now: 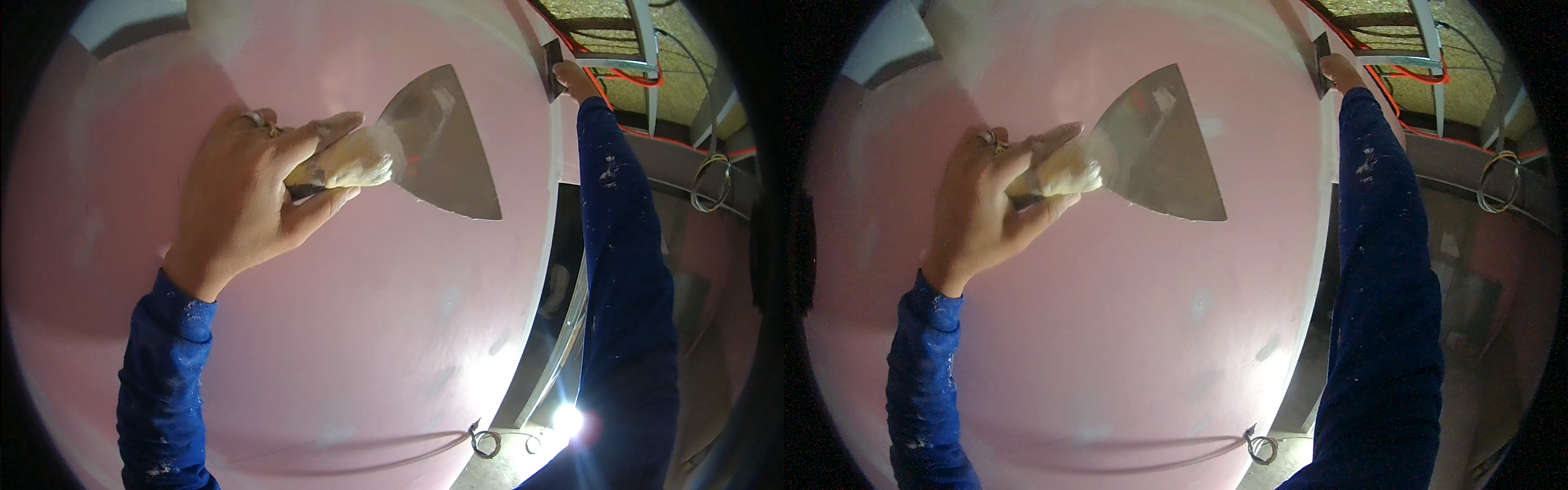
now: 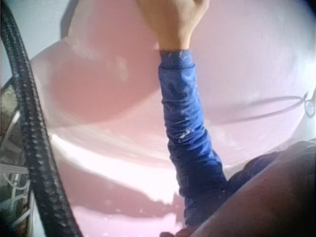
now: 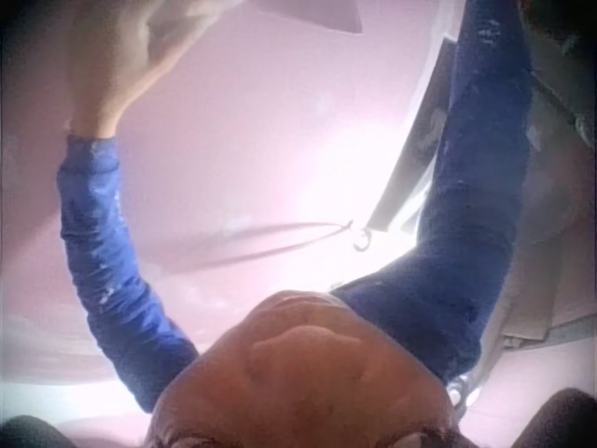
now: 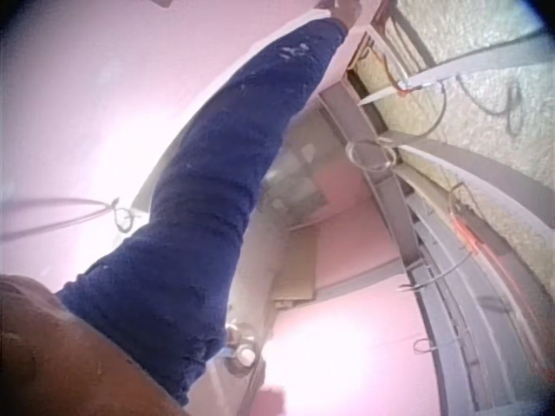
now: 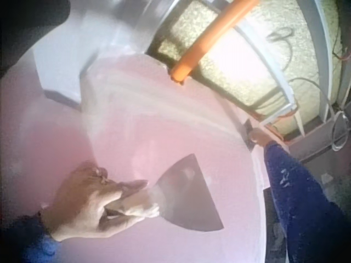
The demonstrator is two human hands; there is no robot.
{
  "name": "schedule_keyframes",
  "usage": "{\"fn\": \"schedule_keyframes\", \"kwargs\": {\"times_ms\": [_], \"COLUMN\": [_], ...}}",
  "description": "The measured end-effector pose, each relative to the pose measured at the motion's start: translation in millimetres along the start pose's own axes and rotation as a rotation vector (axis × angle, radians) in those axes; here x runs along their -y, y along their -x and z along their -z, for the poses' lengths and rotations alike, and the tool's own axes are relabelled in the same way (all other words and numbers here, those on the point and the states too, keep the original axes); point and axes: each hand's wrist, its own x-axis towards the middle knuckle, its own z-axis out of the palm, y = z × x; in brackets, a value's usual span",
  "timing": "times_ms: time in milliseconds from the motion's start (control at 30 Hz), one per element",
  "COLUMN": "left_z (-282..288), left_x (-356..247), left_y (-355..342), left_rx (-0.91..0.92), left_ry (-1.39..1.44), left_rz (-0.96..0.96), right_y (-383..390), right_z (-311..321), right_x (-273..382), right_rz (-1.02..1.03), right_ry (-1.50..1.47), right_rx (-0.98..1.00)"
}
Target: The person applies joint compound to a pink ceiling using a putty knife and a hawk. They repeatedly scoop compound from the hawk and spread it across the ceiling surface in smooth strokes.
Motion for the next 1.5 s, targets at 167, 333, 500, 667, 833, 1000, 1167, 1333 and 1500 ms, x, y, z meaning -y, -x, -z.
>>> {"fn": "schedule_keyframes", "kwargs": {"times_ms": [167,333,500,667,833,1000,1167,1333,1500], "left_z": [-6.1,-11.9,-15.9,-10.2,-10.1,-9.1,-6.0,-9.2,-9.7], "left_x": [2.2,7.6,11.6,11.8,9.8,9.0,6.8,10.5,11.1], "left_y": [3.2,16.4,19.8,19.5,21.2,21.1,19.5,16.9,15.7], "left_rx": [0.004,0.040,-0.013,0.022,0.024,0.021,-0.010,-0.019,-0.036], "left_ry": [0.035,-0.022,0.058,-0.004,0.045,-0.015,0.001,0.032,-0.004], "left_rz": [-0.010,0.009,-0.005,-0.009,0.020,0.002,-0.004,0.005,0.007], "right_y": [31.1,34.7,14.2,-18.1,-17.0,-3.1,16.2,28.3,25.8], "right_z": [-10.8,-29.2,-34.0,12.8,14.9,0.2,-6.3,-20.6,-27.1], "right_x": [9.2,56.3,84.5,57.5,11.2,-24.7,-12.3,60.8,112.9], "right_rz": [0.113,0.022,0.271,0.196,0.032,0.137,0.128,0.030,0.189], "right_ry": [-0.185,-0.206,-0.028,0.021,0.260,-0.147,-0.458,-0.320,-0.147], "right_rx": [-0.002,0.027,0.032,0.064,0.034,0.088,0.069,-0.031,0.041]}}
